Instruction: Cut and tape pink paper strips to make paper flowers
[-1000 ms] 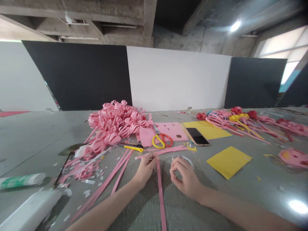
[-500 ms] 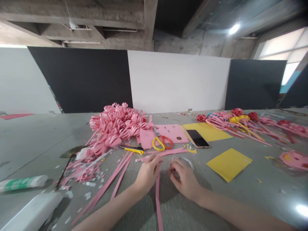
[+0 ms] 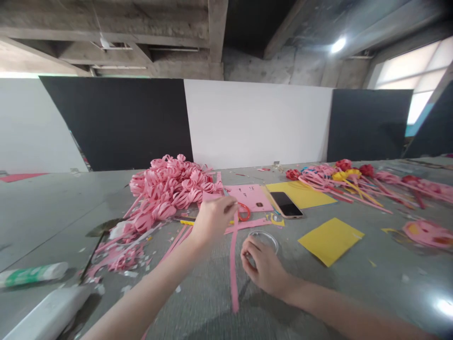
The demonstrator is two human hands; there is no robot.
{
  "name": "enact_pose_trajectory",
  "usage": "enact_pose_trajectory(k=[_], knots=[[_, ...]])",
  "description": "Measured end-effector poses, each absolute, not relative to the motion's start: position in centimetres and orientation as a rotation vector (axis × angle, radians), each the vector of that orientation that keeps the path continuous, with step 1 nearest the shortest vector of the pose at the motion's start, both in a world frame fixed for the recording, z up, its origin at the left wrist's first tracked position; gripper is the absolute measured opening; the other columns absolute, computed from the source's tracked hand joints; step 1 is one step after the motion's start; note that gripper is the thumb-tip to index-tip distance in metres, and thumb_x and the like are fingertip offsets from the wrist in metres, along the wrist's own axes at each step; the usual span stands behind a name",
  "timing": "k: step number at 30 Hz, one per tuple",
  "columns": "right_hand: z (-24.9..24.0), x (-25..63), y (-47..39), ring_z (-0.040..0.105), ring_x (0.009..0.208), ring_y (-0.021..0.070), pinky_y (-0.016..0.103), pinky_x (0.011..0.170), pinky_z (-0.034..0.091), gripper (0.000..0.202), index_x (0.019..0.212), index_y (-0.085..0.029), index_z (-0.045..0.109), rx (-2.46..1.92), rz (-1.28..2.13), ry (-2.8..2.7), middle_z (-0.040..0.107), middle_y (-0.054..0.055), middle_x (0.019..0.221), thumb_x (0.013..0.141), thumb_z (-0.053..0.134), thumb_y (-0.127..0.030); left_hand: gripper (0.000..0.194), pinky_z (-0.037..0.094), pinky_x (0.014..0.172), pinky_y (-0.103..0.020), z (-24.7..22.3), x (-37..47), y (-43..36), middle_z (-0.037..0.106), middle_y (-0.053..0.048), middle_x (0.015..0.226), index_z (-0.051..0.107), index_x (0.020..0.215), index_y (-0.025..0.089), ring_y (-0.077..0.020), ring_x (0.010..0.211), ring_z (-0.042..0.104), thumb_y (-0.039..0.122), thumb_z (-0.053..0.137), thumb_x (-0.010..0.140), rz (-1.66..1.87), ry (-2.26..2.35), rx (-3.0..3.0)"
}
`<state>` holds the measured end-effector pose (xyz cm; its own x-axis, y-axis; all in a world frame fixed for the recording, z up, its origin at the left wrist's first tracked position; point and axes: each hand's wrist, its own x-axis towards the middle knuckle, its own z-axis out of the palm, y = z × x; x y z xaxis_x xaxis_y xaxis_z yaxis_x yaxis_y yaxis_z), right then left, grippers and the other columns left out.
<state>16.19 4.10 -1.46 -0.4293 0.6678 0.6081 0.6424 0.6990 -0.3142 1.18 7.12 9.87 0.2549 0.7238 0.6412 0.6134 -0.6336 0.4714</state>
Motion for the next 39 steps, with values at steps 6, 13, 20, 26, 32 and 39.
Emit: enact_pose_trajectory(k=[6,13,20,26,32,39], knots=[[-1.5,16.0,4.1,0.05,0.068,0.0148,0.026,0.061,0.04,0.012,0.074,-0.018,0.046,-1.002,0.056,-2.189,0.051,0.003,0.076,0.071,0.042,-0.007,0.017,0.041,0.05,-0.017,11.9,6.1,10.8,0.056,0.005,0.051,0.057,0.081,0.018,-0.0081,0.048,0.053,0.009,0.049,0.069,1.467,1.042,1.945],[-1.6,16.0,4.1,0.049,0.068,0.0145,0.026,0.06,0.041,0.013,0.076,-0.018,0.045,-1.0,0.066,-2.227,0.05,0.003,0.077,0.071,0.041,-0.006,0.019,0.045,0.058,-0.021,10.2,8.4,13.5,0.063,-0.005,0.07,0.058,0.079,0.011,-0.0115,0.063,0.059,0.02,0.041,0.079,1.543,1.227,1.761],[-1.6,16.0,4.1,0.049,0.071,0.0153,0.027,0.063,0.041,0.011,0.076,-0.018,0.046,-1.015,0.071,-2.258,0.05,0.003,0.079,0.072,0.042,-0.008,0.021,0.038,0.061,-0.025,6.2,3.1,12.4,0.063,-0.008,0.065,0.06,0.061,0.015,-0.0181,0.067,0.058,0.015,0.043,0.073,1.203,1.749,2.086],[-1.6,16.1,4.0,0.049,0.072,0.015,0.027,0.066,0.04,0.011,0.075,-0.018,0.046,-0.98,0.111,-2.277,0.05,0.003,0.079,0.074,0.042,-0.007,0.022,0.039,0.064,-0.029,4.5,-1.4,12.0,0.065,-0.013,0.07,0.064,0.067,0.015,-0.0238,0.075,0.06,0.016,0.042,0.072,0.761,2.091,2.185],[-1.7,16.1,4.1,0.048,0.072,0.0147,0.026,0.065,0.04,0.011,0.075,-0.017,0.046,-0.981,0.139,-2.293,0.049,0.004,0.08,0.074,0.042,-0.007,0.015,0.043,0.065,-0.03,4.2,-2.5,12.4,0.066,-0.015,0.074,0.064,0.068,0.013,-0.0252,0.076,0.061,0.019,0.051,0.066,0.453,2.17,2.171],[-1.4,16.1,3.9,0.048,0.071,0.0143,0.025,0.063,0.04,0.011,0.075,-0.017,0.045,-1.009,0.173,-2.316,0.049,0.003,0.08,0.074,0.041,-0.007,0.019,0.045,0.059,-0.024,3.8,-2.2,12.4,0.064,-0.009,0.058,0.062,0.059,0.011,-0.0181,0.061,0.062,0.021,0.049,0.068,0.298,1.96,2.136]])
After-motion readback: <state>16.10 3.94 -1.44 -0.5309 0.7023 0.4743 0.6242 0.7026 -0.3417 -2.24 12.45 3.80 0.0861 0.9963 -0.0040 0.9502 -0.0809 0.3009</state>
